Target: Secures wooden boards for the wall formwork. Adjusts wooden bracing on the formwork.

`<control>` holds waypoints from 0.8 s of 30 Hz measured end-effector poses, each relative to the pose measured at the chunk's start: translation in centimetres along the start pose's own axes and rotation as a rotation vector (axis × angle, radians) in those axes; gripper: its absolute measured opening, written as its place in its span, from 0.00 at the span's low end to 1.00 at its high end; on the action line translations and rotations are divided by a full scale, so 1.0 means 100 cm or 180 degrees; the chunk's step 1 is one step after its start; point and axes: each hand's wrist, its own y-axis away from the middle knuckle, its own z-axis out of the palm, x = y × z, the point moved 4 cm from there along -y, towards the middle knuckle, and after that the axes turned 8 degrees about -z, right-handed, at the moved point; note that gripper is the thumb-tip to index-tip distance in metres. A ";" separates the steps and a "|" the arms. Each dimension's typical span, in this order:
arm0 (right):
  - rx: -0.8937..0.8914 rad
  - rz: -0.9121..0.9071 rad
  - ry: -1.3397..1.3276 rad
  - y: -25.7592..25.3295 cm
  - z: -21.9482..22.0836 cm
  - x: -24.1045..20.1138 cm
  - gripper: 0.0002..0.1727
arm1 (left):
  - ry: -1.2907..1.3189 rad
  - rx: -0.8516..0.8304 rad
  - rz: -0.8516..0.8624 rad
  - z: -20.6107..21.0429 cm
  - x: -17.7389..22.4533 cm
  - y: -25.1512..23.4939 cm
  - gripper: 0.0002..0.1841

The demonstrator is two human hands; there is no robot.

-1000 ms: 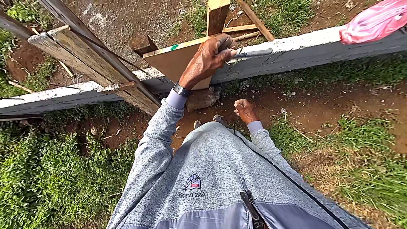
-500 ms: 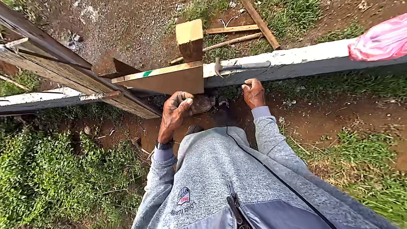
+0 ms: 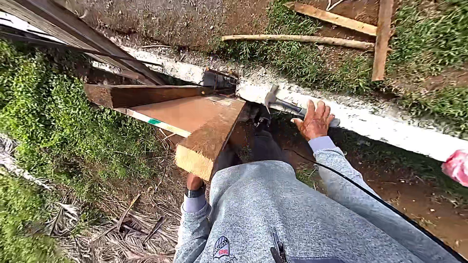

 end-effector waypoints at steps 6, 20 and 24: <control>-0.0288 -0.0025 -0.0023 -0.007 -0.009 -0.001 0.51 | 0.1003 0.0094 -0.0103 0.013 -0.020 -0.020 0.18; -0.0355 -0.1244 -0.0787 -0.136 -0.104 -0.191 0.25 | 0.0906 0.0005 0.0229 -0.007 0.096 -0.003 0.07; -0.0781 -0.1946 -0.0951 -0.179 -0.076 -0.266 0.27 | 0.1505 -0.0108 0.0864 0.004 0.060 -0.021 0.08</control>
